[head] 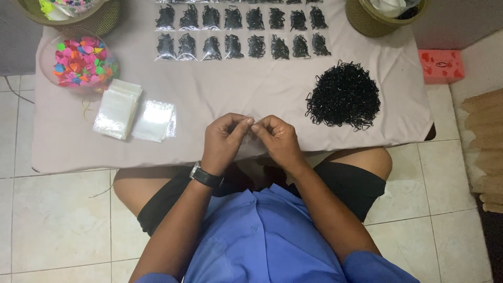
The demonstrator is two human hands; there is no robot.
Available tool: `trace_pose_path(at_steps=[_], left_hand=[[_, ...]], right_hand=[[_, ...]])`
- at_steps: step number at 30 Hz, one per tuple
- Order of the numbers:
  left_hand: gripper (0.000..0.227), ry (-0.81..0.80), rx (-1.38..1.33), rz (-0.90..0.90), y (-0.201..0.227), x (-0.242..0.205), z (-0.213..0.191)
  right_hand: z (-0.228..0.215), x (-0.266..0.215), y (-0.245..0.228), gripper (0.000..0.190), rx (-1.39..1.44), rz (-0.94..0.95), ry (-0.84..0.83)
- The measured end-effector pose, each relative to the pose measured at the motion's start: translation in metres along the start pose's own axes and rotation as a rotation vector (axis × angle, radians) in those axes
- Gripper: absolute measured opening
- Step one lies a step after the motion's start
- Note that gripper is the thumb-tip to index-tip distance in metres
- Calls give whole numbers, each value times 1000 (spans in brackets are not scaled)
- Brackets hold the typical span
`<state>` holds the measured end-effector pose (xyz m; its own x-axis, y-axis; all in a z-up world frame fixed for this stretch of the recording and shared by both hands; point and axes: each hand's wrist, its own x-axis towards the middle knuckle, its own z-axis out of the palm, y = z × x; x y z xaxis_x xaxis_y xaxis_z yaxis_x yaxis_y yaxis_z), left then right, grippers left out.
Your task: The person picks up small black rubber bands from a pile and places them into small plastic bags, one bag at a time.
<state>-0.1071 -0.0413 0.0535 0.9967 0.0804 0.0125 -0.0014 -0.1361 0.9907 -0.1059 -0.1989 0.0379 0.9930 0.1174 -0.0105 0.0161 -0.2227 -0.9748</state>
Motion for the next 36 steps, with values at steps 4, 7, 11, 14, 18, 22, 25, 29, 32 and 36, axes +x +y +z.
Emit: trace_pose_path(at_steps=[4,7,11,14,18,22,25,29,32,36], left_hand=[[12,-5,193,135,6,11,-3],[12,-56,381,250,12,19,-6],[9,-124,598,413,15,35,-5],[7,-153,654,519,26,39,-9],[11,-175,619,518,38,44,-8],[22,-233,281,296,35,57,-3],[19,-257,109,138,18,72,7],[19,-303,-25,-19,18,85,13],[28,-352,-194,-99,22,91,18],[39,-444,-327,-157,1,93,26]], right_hand=[[-8,1,-23,23,-193,-190,89],[-19,12,-39,37,-437,-560,109],[-30,22,-40,7,-703,-800,90],[-35,25,-31,6,-736,-797,94],[-40,30,-28,7,-686,-738,124],[-49,36,-21,10,-384,-456,227],[-52,44,-22,8,-244,-314,290],[-56,55,-23,16,-168,-241,267],[-55,63,-5,11,-127,-212,219],[-56,63,-13,9,-14,-119,140]])
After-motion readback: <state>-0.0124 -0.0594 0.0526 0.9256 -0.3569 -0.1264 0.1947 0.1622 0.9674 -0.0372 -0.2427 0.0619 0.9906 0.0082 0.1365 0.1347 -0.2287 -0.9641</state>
